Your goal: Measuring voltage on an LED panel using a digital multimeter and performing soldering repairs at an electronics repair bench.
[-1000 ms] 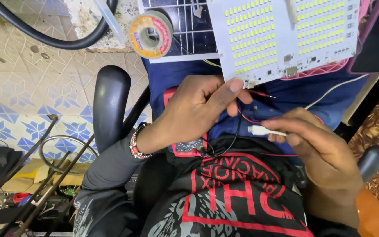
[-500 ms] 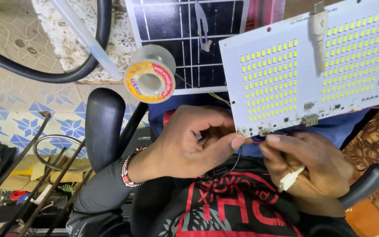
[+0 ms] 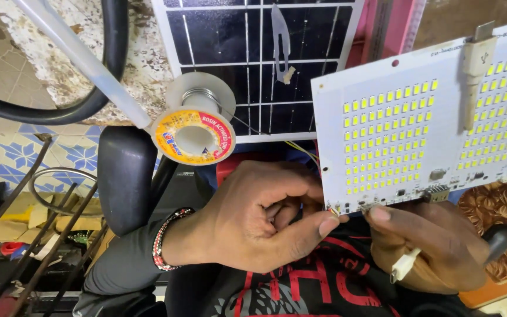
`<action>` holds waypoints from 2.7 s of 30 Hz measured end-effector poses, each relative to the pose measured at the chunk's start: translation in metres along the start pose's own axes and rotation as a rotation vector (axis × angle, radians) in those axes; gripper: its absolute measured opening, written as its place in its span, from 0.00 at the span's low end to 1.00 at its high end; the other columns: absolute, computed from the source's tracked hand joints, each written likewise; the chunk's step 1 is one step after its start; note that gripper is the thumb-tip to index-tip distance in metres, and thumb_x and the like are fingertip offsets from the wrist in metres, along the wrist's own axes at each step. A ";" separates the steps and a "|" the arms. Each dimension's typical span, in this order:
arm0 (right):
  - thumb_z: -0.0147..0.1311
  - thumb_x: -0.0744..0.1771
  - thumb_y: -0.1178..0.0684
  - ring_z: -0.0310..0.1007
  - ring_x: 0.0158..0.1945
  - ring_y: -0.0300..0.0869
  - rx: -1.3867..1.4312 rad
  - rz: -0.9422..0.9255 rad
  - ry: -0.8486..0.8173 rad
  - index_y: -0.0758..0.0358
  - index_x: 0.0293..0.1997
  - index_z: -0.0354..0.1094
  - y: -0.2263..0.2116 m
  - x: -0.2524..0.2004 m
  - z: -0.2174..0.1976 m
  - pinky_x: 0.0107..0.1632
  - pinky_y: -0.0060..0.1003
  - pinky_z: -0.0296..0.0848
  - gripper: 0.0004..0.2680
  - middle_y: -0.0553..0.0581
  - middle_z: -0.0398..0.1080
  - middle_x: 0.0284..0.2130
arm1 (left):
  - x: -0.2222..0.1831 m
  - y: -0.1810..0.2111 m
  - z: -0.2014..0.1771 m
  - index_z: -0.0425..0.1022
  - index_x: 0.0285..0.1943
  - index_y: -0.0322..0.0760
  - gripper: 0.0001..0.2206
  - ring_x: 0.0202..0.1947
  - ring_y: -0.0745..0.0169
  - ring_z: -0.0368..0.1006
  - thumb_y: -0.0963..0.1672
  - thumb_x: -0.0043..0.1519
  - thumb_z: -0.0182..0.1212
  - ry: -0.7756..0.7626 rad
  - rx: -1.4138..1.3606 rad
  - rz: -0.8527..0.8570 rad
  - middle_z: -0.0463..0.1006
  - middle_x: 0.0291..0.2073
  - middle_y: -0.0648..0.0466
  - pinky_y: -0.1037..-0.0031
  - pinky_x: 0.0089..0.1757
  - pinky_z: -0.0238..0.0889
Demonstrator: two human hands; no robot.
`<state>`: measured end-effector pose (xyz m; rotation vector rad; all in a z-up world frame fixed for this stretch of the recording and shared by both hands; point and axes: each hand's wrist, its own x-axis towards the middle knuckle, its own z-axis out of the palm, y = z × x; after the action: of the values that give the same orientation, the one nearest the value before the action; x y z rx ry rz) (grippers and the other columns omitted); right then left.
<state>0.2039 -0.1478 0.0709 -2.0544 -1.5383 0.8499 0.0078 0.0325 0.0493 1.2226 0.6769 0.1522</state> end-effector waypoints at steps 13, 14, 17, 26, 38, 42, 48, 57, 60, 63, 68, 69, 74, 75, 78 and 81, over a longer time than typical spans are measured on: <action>0.54 0.69 0.71 0.48 0.23 0.44 -0.101 0.028 0.014 0.58 0.52 0.75 -0.016 0.007 -0.002 0.34 0.41 0.57 0.12 0.53 0.56 0.19 | 0.001 0.000 -0.002 0.75 0.34 0.40 0.07 0.13 0.75 0.55 0.45 0.63 0.60 -0.007 -0.030 0.016 0.63 0.13 0.64 0.80 0.20 0.49; 0.55 0.69 0.72 0.49 0.23 0.43 -0.102 0.035 0.009 0.58 0.53 0.75 -0.015 0.006 -0.003 0.35 0.42 0.58 0.13 0.51 0.58 0.20 | 0.000 0.000 -0.001 0.76 0.35 0.40 0.06 0.12 0.75 0.55 0.45 0.63 0.60 -0.006 -0.024 0.019 0.64 0.13 0.64 0.80 0.20 0.50; 0.57 0.67 0.73 0.57 0.24 0.40 -0.050 0.043 -0.016 0.68 0.53 0.72 -0.013 0.006 -0.004 0.34 0.37 0.61 0.11 0.54 0.64 0.22 | 0.001 0.001 -0.002 0.77 0.37 0.39 0.06 0.12 0.75 0.57 0.45 0.62 0.60 -0.003 -0.029 0.023 0.66 0.14 0.64 0.81 0.19 0.51; 0.65 0.65 0.63 0.80 0.37 0.40 -0.009 0.169 -0.099 0.62 0.54 0.68 -0.015 0.011 -0.016 0.42 0.32 0.74 0.13 0.60 0.77 0.36 | 0.001 -0.003 -0.003 0.79 0.41 0.40 0.06 0.12 0.74 0.59 0.46 0.62 0.62 -0.021 -0.037 0.009 0.68 0.14 0.63 0.81 0.20 0.55; 0.61 0.64 0.56 0.57 0.17 0.37 -0.040 0.119 -0.369 0.59 0.56 0.68 -0.001 0.015 -0.032 0.27 0.34 0.63 0.14 0.51 0.69 0.18 | 0.001 -0.004 -0.004 0.79 0.40 0.42 0.06 0.13 0.73 0.62 0.47 0.62 0.62 -0.017 -0.009 0.014 0.68 0.14 0.64 0.80 0.20 0.56; 0.57 0.65 0.57 0.56 0.15 0.39 0.025 0.056 -0.409 0.63 0.58 0.66 0.010 0.018 -0.036 0.23 0.40 0.58 0.15 0.52 0.66 0.17 | 0.001 -0.003 -0.003 0.78 0.37 0.42 0.06 0.13 0.73 0.60 0.46 0.62 0.62 -0.008 -0.017 0.012 0.66 0.14 0.64 0.79 0.20 0.55; 0.58 0.65 0.61 0.50 0.19 0.35 -0.023 0.191 -0.252 0.69 0.47 0.72 0.010 0.001 -0.026 0.28 0.36 0.52 0.08 0.47 0.60 0.14 | 0.003 -0.002 -0.004 0.79 0.38 0.43 0.05 0.12 0.75 0.60 0.46 0.61 0.62 -0.019 -0.034 -0.011 0.69 0.14 0.64 0.81 0.19 0.54; 0.46 0.74 0.53 0.46 0.19 0.30 1.385 1.827 -0.167 0.67 0.26 0.57 0.047 -0.008 -0.051 0.24 0.26 0.50 0.15 0.53 0.50 0.17 | 0.002 -0.004 -0.003 0.79 0.41 0.41 0.06 0.13 0.74 0.62 0.46 0.61 0.62 -0.018 -0.083 0.003 0.75 0.19 0.62 0.82 0.19 0.57; 0.47 0.68 0.59 0.58 0.23 0.24 1.365 1.825 -0.049 0.64 0.66 0.70 0.033 0.011 -0.048 0.25 0.11 0.69 0.17 0.53 0.66 0.29 | 0.002 -0.004 -0.004 0.78 0.41 0.42 0.05 0.15 0.74 0.60 0.45 0.64 0.59 -0.037 -0.137 0.015 0.74 0.21 0.65 0.81 0.20 0.54; 0.48 0.71 0.69 0.63 0.40 0.37 -0.054 0.551 -0.168 0.90 0.54 0.62 -0.027 -0.001 -0.030 0.37 0.24 0.54 0.08 0.71 0.71 0.46 | 0.001 -0.004 -0.004 0.78 0.40 0.43 0.05 0.15 0.74 0.63 0.45 0.63 0.60 -0.023 -0.114 0.009 0.74 0.21 0.66 0.81 0.21 0.56; 0.50 0.68 0.66 0.66 0.44 0.40 0.098 0.636 -0.153 0.89 0.54 0.62 -0.030 0.009 -0.026 0.45 0.26 0.59 0.12 0.71 0.71 0.48 | 0.001 -0.004 -0.004 0.77 0.39 0.42 0.05 0.15 0.74 0.61 0.45 0.63 0.59 -0.023 -0.111 0.020 0.74 0.21 0.65 0.80 0.20 0.54; 0.50 0.70 0.66 0.67 0.35 0.40 -0.029 0.487 -0.094 0.90 0.55 0.65 -0.029 0.001 -0.024 0.36 0.26 0.56 0.10 0.72 0.71 0.41 | 0.001 -0.004 -0.004 0.77 0.38 0.42 0.06 0.14 0.74 0.60 0.46 0.63 0.59 -0.025 -0.110 0.022 0.73 0.20 0.65 0.80 0.19 0.53; 0.46 0.70 0.55 0.47 0.18 0.31 1.219 1.773 -0.103 0.69 0.45 0.67 0.043 -0.009 -0.051 0.20 0.24 0.51 0.07 0.53 0.55 0.20 | 0.001 -0.004 -0.002 0.78 0.40 0.41 0.06 0.13 0.74 0.59 0.46 0.62 0.60 0.002 -0.092 0.019 0.70 0.16 0.64 0.81 0.20 0.53; 0.47 0.71 0.53 0.48 0.17 0.35 1.394 1.682 -0.165 0.72 0.36 0.63 0.041 -0.011 -0.053 0.19 0.33 0.51 0.10 0.55 0.53 0.17 | 0.001 -0.004 -0.002 0.79 0.40 0.40 0.06 0.12 0.74 0.58 0.46 0.62 0.61 0.020 -0.084 0.024 0.68 0.13 0.62 0.81 0.19 0.52; 0.46 0.73 0.55 0.46 0.19 0.34 1.373 1.804 -0.089 0.57 0.28 0.52 0.054 -0.027 -0.049 0.27 0.29 0.59 0.12 0.46 0.42 0.16 | 0.002 -0.004 -0.003 0.77 0.37 0.42 0.06 0.13 0.73 0.59 0.46 0.62 0.60 -0.005 -0.058 0.016 0.67 0.14 0.63 0.81 0.20 0.55; 0.41 0.62 0.80 0.37 0.22 0.34 0.916 1.043 -0.076 0.60 0.26 0.41 0.005 -0.018 -0.027 0.29 0.29 0.44 0.17 0.48 0.34 0.23 | 0.003 -0.002 -0.004 0.77 0.37 0.44 0.05 0.14 0.76 0.61 0.46 0.62 0.60 -0.035 -0.055 -0.020 0.69 0.17 0.66 0.82 0.21 0.56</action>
<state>0.2232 -0.1660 0.0909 -1.9361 0.1362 1.5838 0.0070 0.0366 0.0457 1.1631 0.6506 0.1313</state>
